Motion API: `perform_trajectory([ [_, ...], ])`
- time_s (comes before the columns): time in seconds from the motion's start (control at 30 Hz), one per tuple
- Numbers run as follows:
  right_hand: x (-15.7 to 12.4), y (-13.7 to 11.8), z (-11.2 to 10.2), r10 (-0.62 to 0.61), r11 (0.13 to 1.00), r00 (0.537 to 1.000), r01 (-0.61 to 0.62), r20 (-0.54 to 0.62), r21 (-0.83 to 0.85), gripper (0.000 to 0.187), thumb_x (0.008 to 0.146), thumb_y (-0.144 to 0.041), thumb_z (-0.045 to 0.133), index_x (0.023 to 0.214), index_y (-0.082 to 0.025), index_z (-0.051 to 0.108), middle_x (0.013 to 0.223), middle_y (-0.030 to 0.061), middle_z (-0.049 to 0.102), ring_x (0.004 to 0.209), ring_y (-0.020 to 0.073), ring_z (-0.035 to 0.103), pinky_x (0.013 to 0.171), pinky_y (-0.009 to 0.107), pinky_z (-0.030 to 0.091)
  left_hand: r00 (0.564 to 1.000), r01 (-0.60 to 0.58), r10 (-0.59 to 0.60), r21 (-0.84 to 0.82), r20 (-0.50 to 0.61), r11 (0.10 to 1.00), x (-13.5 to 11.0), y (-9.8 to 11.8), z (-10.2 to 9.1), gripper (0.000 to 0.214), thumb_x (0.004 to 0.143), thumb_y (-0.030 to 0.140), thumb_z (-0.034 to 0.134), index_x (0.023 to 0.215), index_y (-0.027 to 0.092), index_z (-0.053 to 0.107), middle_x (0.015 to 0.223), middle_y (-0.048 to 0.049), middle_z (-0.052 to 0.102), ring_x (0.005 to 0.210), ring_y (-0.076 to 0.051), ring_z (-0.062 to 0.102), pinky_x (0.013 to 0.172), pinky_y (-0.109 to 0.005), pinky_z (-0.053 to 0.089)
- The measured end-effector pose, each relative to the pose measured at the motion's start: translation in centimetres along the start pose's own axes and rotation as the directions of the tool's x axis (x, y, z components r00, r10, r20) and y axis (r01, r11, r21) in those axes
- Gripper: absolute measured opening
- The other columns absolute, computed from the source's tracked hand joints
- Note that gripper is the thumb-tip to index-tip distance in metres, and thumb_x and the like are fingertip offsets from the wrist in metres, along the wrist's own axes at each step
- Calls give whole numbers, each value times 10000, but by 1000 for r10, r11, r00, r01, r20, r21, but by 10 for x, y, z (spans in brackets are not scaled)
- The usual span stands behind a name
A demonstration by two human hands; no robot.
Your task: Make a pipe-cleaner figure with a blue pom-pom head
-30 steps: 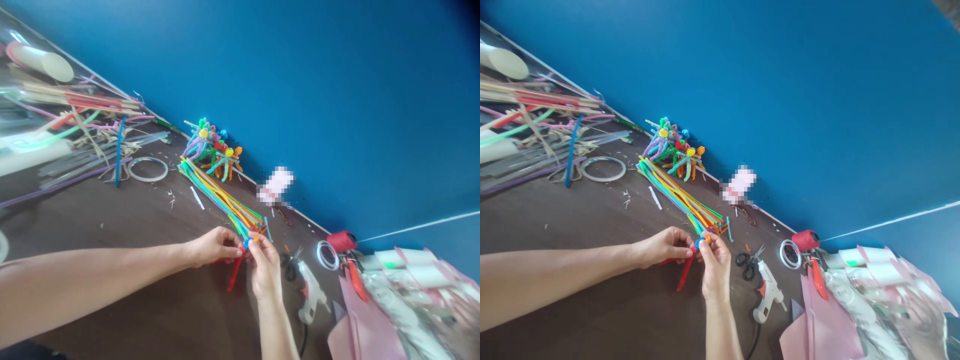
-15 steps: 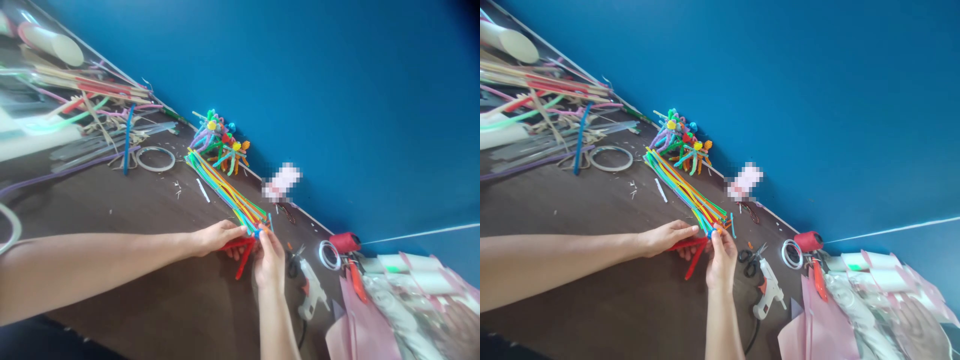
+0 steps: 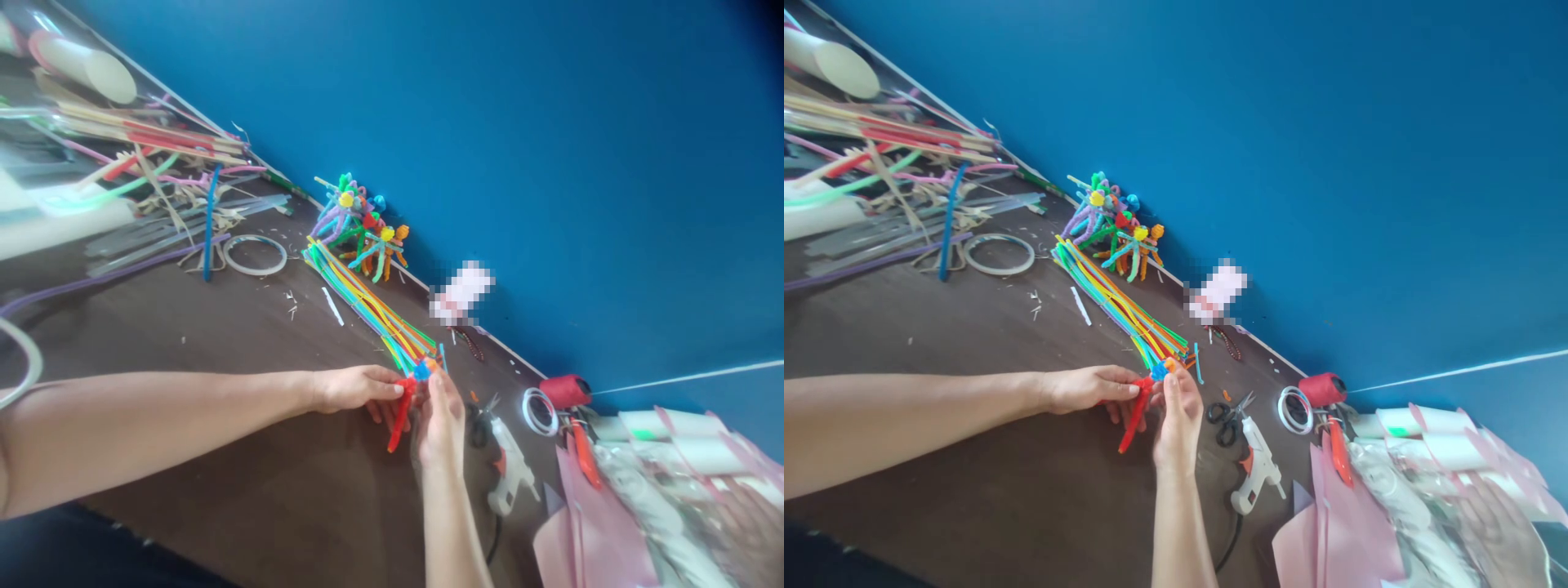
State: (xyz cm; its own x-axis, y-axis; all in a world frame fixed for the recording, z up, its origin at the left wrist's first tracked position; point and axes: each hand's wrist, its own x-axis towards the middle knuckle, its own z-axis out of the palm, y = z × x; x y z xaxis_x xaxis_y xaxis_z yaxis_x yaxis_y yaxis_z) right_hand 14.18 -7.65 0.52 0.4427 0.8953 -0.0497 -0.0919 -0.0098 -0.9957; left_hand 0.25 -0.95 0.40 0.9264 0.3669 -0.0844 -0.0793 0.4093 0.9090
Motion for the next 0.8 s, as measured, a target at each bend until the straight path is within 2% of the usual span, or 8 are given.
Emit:
perform_trajectory([
  [0.17, 0, 1, -3, 43, 998, 990, -48, 135, 34, 389, 747, -436, 536, 1032, -172, 544, 860, 56, 630, 656, 157, 578, 508, 241, 419, 983, -78, 40, -212, -180, 974, 5, -6, -3, 253, 757, 367, 515, 871, 144, 553, 746, -74, 655, 645, -169, 608, 571, -246, 418],
  [0.27, -1, 2, -2, 81, 997, 978, -76, 192, -33, 337, 725, -421, 569, 945, -166, 570, 778, 37, 639, 578, 135, 564, 477, 228, 410, 953, -156, 93, -203, -289, 967, 6, -7, -3, 251, 754, 364, 522, 884, 150, 536, 719, -55, 627, 626, -159, 592, 546, -235, 409],
  [0.4, -4, 2, 1, 131, 983, 965, -97, 226, -154, 269, 715, -414, 583, 681, -149, 555, 569, -13, 576, 431, 79, 493, 404, 188, 372, 884, -224, 158, -104, -439, 969, 6, -5, -1, 249, 732, 368, 554, 824, 137, 548, 691, -24, 571, 589, -115, 518, 469, -191, 359],
  [0.47, -5, 3, 2, 133, 974, 962, -82, 238, -210, 291, 722, -413, 575, 619, -143, 535, 516, -25, 544, 392, 63, 467, 378, 173, 350, 880, -228, 169, -84, -445, 970, 6, -4, -1, 239, 734, 369, 549, 782, 135, 558, 693, -20, 561, 595, -107, 496, 459, -184, 344],
  [0.67, -6, 8, 7, 144, 939, 950, -44, 277, -340, 290, 729, -408, 562, 629, -135, 561, 460, -33, 524, 328, 49, 420, 335, 158, 303, 950, -214, 145, -237, -277, 947, 8, -6, -4, 214, 759, 318, 521, 733, 113, 573, 730, -57, 586, 627, -126, 528, 583, -241, 407],
  [0.73, -6, 6, 7, 136, 928, 947, -20, 290, -371, 290, 746, -403, 543, 631, -138, 559, 460, -32, 525, 315, 48, 406, 329, 160, 289, 948, -226, 138, -298, -288, 927, 9, -8, -5, 192, 761, 306, 525, 739, 118, 556, 743, -63, 590, 655, -141, 543, 610, -258, 422],
  [0.8, -5, 2, 3, 84, 912, 954, 42, 286, -408, 281, 754, -396, 535, 634, -144, 569, 464, -29, 532, 326, 58, 416, 342, 170, 303, 927, -260, 143, -321, -346, 911, 11, -8, -6, 176, 758, 305, 535, 743, 129, 537, 730, -54, 582, 672, -152, 552, 626, -274, 433],
])
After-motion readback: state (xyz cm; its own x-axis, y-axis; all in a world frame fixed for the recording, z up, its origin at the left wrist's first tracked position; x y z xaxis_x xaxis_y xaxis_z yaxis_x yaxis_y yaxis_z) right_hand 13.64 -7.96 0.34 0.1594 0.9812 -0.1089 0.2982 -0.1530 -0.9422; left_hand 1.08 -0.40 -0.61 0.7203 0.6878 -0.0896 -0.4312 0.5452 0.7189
